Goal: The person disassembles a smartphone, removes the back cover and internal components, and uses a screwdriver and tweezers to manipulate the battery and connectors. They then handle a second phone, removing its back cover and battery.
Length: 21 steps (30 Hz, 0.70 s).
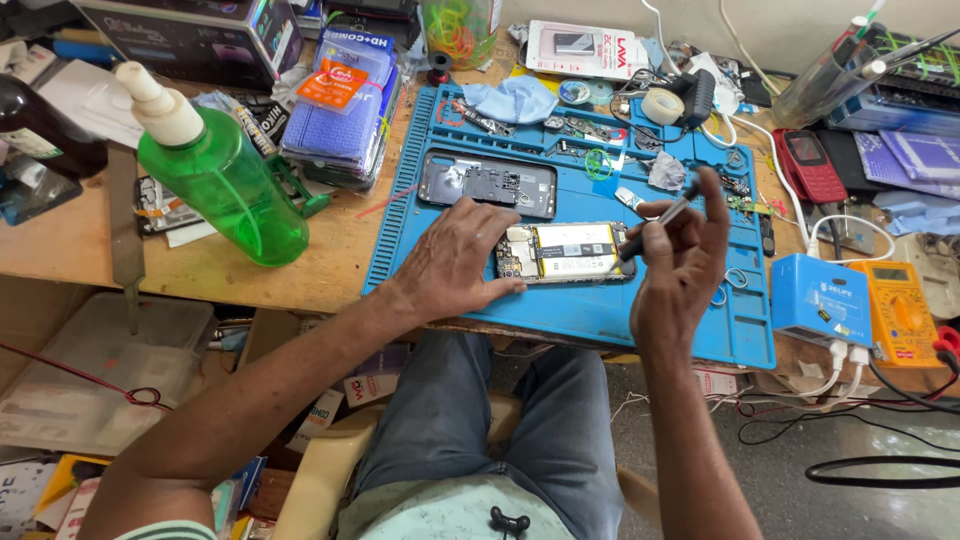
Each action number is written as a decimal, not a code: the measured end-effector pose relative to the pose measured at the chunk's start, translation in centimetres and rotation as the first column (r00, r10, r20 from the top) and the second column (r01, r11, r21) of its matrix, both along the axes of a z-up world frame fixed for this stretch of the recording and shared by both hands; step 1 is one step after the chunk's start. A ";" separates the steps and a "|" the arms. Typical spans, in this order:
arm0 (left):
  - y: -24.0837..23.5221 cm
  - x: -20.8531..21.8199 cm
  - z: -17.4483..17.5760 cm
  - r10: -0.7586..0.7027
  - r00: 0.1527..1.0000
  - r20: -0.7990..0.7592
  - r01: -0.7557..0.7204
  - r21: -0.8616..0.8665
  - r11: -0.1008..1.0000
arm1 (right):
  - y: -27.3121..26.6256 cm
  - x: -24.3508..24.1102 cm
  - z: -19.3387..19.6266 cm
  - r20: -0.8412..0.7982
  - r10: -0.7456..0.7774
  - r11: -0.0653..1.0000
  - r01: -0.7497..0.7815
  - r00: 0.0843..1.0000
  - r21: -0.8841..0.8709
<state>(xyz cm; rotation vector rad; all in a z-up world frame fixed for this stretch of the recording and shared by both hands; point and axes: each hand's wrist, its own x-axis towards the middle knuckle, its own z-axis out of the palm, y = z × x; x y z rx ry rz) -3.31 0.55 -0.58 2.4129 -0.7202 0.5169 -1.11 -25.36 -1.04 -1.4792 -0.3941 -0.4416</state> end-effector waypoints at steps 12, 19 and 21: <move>1.8 1.2 -1.5 -0.033 0.983 -0.179 0.013 -0.113 0.994 | 3.1 6.0 4.4 -0.065 0.501 0.199 -0.188 0.863 -0.962; 2.0 1.4 -2.1 -0.015 0.973 -0.231 -0.009 -0.100 0.995 | 3.9 7.3 3.7 -0.060 0.624 0.164 -0.207 0.779 -0.965; 2.0 1.6 -2.2 0.016 0.955 -0.296 -0.035 -0.059 0.998 | 4.1 7.6 3.5 -0.006 0.679 0.186 -0.180 0.735 -0.966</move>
